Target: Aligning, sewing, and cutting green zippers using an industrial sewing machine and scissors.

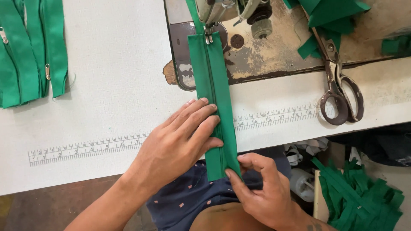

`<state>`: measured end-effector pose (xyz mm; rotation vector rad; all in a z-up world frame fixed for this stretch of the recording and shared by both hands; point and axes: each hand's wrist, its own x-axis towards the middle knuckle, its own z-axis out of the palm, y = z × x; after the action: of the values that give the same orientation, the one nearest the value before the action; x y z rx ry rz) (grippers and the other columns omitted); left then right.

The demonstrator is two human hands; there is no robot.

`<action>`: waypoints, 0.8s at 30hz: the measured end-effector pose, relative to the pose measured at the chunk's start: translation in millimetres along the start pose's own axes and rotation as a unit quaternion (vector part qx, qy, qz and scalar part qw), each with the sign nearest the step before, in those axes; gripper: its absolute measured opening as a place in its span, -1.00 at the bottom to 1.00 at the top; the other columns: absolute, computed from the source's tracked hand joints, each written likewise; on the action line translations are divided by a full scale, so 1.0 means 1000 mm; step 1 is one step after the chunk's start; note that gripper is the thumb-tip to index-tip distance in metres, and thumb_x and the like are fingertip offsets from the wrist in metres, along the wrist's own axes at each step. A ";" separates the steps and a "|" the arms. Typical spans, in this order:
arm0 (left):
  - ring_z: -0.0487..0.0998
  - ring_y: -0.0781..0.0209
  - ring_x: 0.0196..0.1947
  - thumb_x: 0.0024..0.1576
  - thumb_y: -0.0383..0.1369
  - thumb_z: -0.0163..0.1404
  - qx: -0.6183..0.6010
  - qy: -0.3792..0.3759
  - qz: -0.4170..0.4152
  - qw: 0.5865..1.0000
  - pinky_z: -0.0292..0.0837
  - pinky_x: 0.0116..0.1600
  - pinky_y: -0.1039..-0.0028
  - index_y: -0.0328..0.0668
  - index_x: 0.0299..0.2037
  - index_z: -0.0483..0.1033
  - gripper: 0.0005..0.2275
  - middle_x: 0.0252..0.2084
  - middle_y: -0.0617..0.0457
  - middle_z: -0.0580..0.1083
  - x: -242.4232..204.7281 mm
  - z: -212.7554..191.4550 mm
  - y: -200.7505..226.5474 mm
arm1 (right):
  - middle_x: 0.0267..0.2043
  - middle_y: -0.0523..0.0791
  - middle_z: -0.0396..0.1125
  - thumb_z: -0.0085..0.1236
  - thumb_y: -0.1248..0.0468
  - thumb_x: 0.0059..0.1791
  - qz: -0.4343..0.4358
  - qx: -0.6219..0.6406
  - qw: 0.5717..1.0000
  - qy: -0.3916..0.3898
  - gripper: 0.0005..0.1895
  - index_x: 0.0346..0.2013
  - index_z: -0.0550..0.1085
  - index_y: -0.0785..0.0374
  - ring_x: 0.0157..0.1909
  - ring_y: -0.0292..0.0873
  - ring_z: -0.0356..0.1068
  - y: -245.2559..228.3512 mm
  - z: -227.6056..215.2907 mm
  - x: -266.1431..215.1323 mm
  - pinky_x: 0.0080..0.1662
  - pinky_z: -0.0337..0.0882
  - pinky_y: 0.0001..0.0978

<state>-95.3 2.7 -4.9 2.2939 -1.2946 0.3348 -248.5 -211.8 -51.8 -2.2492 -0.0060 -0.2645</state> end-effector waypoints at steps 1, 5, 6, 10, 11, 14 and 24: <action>0.53 -0.22 0.36 0.41 -0.20 0.10 -0.005 -0.005 -0.005 1.000 0.47 0.48 0.04 -0.40 0.16 0.49 -0.66 0.26 -0.24 0.50 0.000 -0.001 0.000 | -0.15 -0.19 0.59 0.48 0.19 -0.06 0.035 -0.006 0.999 0.006 -0.53 0.09 0.49 0.14 -0.19 -0.34 0.65 0.000 0.001 -0.001 -0.01 0.68 -0.47; 0.51 -0.19 0.37 0.41 -0.19 0.10 -0.002 -0.018 0.000 1.000 0.44 0.49 0.04 -0.40 0.25 0.50 -0.61 0.31 -0.23 0.48 0.001 -0.002 -0.002 | -0.20 -0.18 0.65 0.52 0.18 -0.11 0.100 0.027 0.995 0.003 -0.47 0.07 0.47 0.17 -0.16 -0.38 0.69 -0.005 0.000 0.000 -0.02 0.73 -0.55; 0.51 -0.19 0.37 0.41 -0.19 0.10 -0.002 -0.018 0.000 1.000 0.44 0.49 0.04 -0.40 0.25 0.50 -0.61 0.31 -0.23 0.48 0.001 -0.003 -0.003 | -0.20 -0.18 0.65 0.52 0.18 -0.11 0.100 0.027 0.995 0.003 -0.47 0.07 0.47 0.17 -0.16 -0.38 0.69 -0.003 0.001 0.000 -0.02 0.73 -0.55; 0.51 -0.16 0.35 0.42 -0.17 0.09 0.044 -0.025 0.023 0.998 0.45 0.47 0.09 -0.39 0.22 0.56 -0.62 0.31 -0.22 0.50 0.002 -0.003 -0.002 | -0.21 -0.22 0.63 0.56 0.17 -0.14 0.099 0.005 0.995 -0.002 -0.45 0.07 0.48 0.13 -0.19 -0.40 0.68 -0.006 -0.003 0.005 0.01 0.70 -0.56; 0.50 -0.17 0.35 0.44 -0.17 0.06 0.059 -0.032 0.027 0.997 0.44 0.47 0.09 -0.39 0.22 0.56 -0.62 0.32 -0.23 0.49 0.002 -0.004 -0.001 | -0.24 -0.26 0.63 0.57 0.16 -0.15 0.081 -0.016 0.997 -0.005 -0.45 0.06 0.49 0.11 -0.23 -0.44 0.67 -0.008 -0.005 0.007 -0.01 0.66 -0.60; 0.53 -0.18 0.34 0.45 -0.18 0.03 0.074 -0.035 0.023 0.996 0.42 0.48 0.12 -0.38 0.19 0.56 -0.65 0.30 -0.23 0.51 0.004 -0.005 0.002 | -0.32 -0.32 0.55 0.56 0.01 -0.14 0.008 -0.052 0.996 -0.078 -0.44 0.10 0.59 0.02 -0.41 -0.46 0.45 -0.031 -0.047 0.050 -0.17 0.53 -0.63; 0.47 -0.28 0.40 0.44 -0.16 0.04 0.039 -0.011 0.011 0.999 0.38 0.52 -0.04 -0.39 0.16 0.55 -0.64 0.25 -0.27 0.46 0.004 -0.006 -0.004 | 0.69 -0.21 0.09 0.32 -0.14 0.14 -0.320 -0.175 0.905 -0.217 -0.20 0.60 0.25 -0.05 0.77 0.07 -0.07 0.029 -0.038 0.167 0.65 -0.41 0.46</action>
<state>-89.9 5.0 0.8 2.3558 -1.3411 0.3738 -90.2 -274.1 -18.3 -2.5567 -1.0204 -0.1044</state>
